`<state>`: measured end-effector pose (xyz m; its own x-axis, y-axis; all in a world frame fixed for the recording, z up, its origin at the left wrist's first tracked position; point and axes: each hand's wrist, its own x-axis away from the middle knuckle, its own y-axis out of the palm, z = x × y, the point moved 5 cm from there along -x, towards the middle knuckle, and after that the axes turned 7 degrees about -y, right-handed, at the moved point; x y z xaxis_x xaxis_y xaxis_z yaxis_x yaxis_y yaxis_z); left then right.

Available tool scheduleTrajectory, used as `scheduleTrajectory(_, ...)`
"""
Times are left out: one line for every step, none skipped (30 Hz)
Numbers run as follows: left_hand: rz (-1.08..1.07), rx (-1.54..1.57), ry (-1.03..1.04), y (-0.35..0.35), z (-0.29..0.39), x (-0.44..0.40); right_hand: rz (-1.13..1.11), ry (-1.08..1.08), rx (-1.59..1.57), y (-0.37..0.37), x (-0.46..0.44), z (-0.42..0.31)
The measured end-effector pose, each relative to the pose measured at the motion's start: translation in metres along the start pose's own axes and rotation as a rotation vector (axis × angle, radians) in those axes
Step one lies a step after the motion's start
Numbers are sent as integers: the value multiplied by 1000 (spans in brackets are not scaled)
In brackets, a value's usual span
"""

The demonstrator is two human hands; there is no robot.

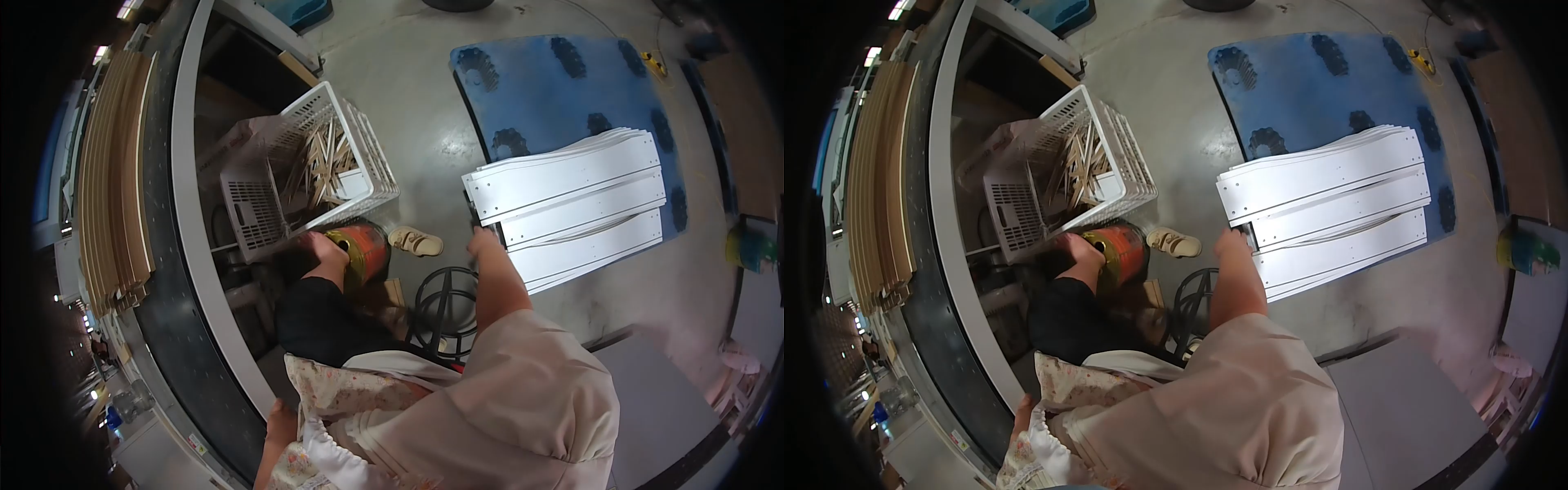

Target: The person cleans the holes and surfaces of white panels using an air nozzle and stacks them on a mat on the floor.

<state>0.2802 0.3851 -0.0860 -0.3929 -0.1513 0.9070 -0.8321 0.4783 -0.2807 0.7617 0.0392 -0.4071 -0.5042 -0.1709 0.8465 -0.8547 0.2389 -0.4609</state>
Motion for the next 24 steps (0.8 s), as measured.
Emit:
scheduleTrajectory(-9,1,0,6,0,1,-29,-15,17,-8,2,-6)
scheduleTrajectory(-9,10,-1,10,1,2,-56,49,-67,-18,10,-10)
scheduleTrajectory(-3,22,0,13,1,3,-60,49,-67,-20,13,-12)
scheduleTrajectory(0,28,0,15,2,3,7,40,-81,-24,14,-14)
scheduleTrajectory(4,38,-3,18,2,3,75,30,-94,-27,13,-17)
scheduleTrajectory(7,47,-4,20,3,4,90,29,-103,-27,11,-17)
scheduleTrajectory(7,53,-5,22,4,6,83,29,-101,-27,11,-18)
scheduleTrajectory(11,58,-5,24,4,6,80,42,-114,-30,14,-20)
scheduleTrajectory(17,67,-5,25,5,6,81,53,-127,-33,15,-21)
scheduleTrajectory(24,75,-7,27,6,5,57,72,-138,-33,13,-22)
scheduleTrajectory(31,80,-6,28,6,4,62,73,-135,-29,9,-21)
scheduleTrajectory(38,86,-8,28,6,3,39,97,-188,-17,0,-17)
scheduleTrajectory(46,92,-9,27,6,2,16,121,-240,-3,-10,-12)
scheduleTrajectory(58,99,-7,27,6,0,80,54,-201,13,-21,-10)
scheduleTrajectory(70,103,-9,26,6,-2,7,16,-166,14,-5,-21)
scheduleTrajectory(83,110,-13,21,6,-3,-66,-23,-128,16,16,-38)
scheduleTrajectory(99,108,-16,13,4,-3,-168,-177,-72,33,21,-51)
scheduleTrajectory(131,95,-11,1,3,-4,-115,-278,-30,89,-7,-48)
scheduleTrajectory(175,49,-4,-23,-1,1,-148,-408,69,88,28,-69)
scheduleTrajectory(220,4,-1,-48,-5,6,-203,-515,150,144,1,-71)
scheduleTrajectory(264,-41,-5,-71,-8,10,-341,-667,349,162,20,-91)
scheduleTrajectory(294,-52,-32,-82,-10,11,-276,-729,351,231,-18,-78)
scheduleTrajectory(324,-63,-59,-94,-11,12,-317,-754,301,207,20,-112)
scheduleTrajectory(447,221,-139,-105,-15,15,-364,-792,262,169,77,-151)
